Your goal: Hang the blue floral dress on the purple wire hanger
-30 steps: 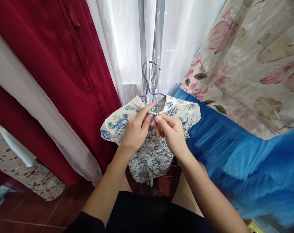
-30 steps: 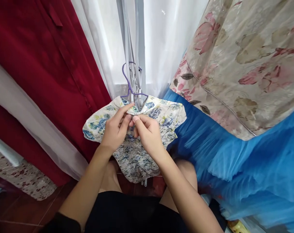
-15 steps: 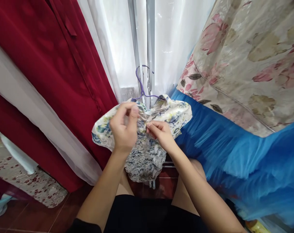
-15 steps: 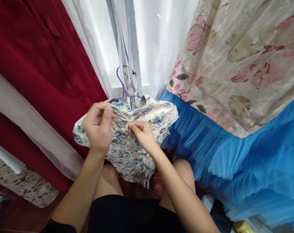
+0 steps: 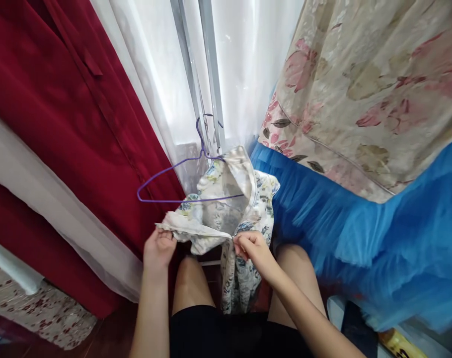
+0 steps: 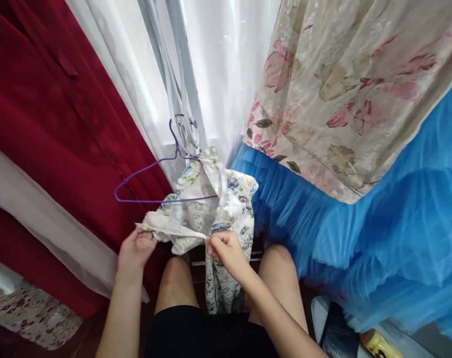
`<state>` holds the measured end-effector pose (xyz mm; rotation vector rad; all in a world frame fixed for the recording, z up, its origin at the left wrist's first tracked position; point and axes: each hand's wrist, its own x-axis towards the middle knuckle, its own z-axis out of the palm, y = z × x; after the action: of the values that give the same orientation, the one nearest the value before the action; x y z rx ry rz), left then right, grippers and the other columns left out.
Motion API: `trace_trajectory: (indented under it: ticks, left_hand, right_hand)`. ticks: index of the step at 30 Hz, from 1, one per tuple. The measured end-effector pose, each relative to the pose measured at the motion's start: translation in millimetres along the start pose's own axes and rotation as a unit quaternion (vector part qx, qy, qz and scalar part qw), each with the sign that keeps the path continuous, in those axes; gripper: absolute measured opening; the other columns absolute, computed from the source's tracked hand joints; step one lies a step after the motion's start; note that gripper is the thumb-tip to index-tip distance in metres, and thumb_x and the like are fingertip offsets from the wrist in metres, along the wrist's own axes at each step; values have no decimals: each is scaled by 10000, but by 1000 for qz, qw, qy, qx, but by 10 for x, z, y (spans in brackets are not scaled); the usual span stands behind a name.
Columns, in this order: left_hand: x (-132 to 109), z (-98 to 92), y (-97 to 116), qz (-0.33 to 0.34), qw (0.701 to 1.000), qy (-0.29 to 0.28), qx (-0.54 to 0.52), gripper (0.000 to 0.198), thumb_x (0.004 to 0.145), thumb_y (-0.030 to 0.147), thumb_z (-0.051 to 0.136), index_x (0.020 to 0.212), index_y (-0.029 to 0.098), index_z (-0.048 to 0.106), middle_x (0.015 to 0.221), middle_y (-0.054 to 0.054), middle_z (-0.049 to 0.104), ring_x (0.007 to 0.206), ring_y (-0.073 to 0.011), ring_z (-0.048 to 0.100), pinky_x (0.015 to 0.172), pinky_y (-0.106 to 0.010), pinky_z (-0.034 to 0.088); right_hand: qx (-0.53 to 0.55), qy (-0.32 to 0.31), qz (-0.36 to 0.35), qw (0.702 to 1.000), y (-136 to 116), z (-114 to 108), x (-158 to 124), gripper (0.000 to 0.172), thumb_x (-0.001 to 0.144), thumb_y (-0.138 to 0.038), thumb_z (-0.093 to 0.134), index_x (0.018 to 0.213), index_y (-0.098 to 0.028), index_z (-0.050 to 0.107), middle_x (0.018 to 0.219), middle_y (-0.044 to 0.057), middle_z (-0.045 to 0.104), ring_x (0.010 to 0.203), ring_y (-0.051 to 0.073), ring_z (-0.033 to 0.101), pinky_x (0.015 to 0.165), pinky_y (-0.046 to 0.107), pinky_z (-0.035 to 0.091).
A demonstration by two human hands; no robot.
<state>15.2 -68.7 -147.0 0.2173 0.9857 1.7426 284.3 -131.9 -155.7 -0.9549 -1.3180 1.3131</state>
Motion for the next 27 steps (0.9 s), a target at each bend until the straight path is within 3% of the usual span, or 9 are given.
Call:
trace_trajectory:
  ticks: [3, 7, 10, 12, 15, 18, 20, 23, 27]
  left_hand:
    - [-210, 20, -410, -76, 997, -18, -21, 190, 967, 139, 495, 790, 167, 558, 820, -32, 690, 758, -143, 685, 785, -292, 546]
    - [-707, 215, -634, -6, 971, -228, 73, 169, 938, 309, 644, 848, 167, 635, 872, -31, 682, 808, -152, 652, 785, -264, 521]
    - [-1125, 423, -664, 106, 882, -379, 258, 233, 947, 390, 654, 890, 167, 694, 891, -49, 674, 835, -176, 624, 767, -268, 498]
    - [-1312, 544, -644, 185, 819, -419, 344, 219, 975, 369, 619, 945, 178, 722, 918, -58, 671, 877, -190, 625, 813, -285, 494]
    - [-1385, 618, -588, 256, 756, -441, 411, 320, 942, 376, 666, 1224, 227, 688, 1108, -88, 665, 1078, -246, 618, 1003, -359, 469]
    - [-1301, 513, -603, 140, 693, -556, 437, 510, 955, 448, 627, 1415, 236, 573, 1266, -113, 649, 1210, -281, 592, 1068, -395, 455]
    - [-1230, 368, -679, 40, 645, -611, 457, 446, 969, 500, 583, 1294, 204, 654, 1170, -94, 700, 1085, -264, 648, 922, -338, 522]
    - [-1130, 161, -780, 51, 584, -577, 568, 360, 888, 520, 686, 937, 165, 724, 825, -33, 703, 764, -207, 636, 653, -254, 462]
    - [-994, 107, -656, 180, 563, -497, 635, 288, 1011, 380, 493, 876, 190, 662, 727, -8, 631, 685, -175, 571, 655, -264, 393]
  right_hand:
    - [-96, -26, 17, 995, 212, -262, -74, 323, 798, -245, 489, 481, -200, 533, 422, -30, 451, 426, 109, 381, 474, 249, 268]
    - [-276, -61, -2, 959, 253, -473, -229, 83, 761, -260, 722, 810, -193, 723, 732, 20, 688, 654, 175, 576, 618, 274, 424]
    - [-225, -122, -58, 965, 81, -362, -320, 580, 699, -318, 857, 1238, -223, 664, 1150, 79, 689, 979, 265, 627, 869, 362, 501]
    - [-127, -154, -58, 978, -65, -229, -357, 454, 799, -336, 788, 1220, -230, 657, 1142, 69, 670, 1031, 267, 614, 935, 387, 498]
    - [0, -115, 8, 993, -265, -148, -393, 180, 867, -334, 703, 1004, -220, 675, 924, 24, 654, 895, 221, 606, 865, 367, 516]
    - [73, -90, 78, 990, -464, -324, -423, 216, 780, -351, 764, 896, -195, 670, 830, 17, 647, 784, 192, 596, 761, 334, 527]
    - [40, -124, 89, 987, -630, -557, -425, 206, 745, -335, 778, 837, -174, 689, 768, 17, 646, 693, 166, 570, 655, 291, 507]
    - [-114, -167, 41, 979, -924, -967, -339, 79, 721, -220, 753, 734, -147, 726, 620, -8, 592, 545, 116, 461, 504, 231, 401]
    - [-179, -34, -73, 981, -1220, -1403, 80, 51, 661, -195, 737, 657, -146, 749, 610, 13, 618, 556, 143, 494, 503, 242, 399]
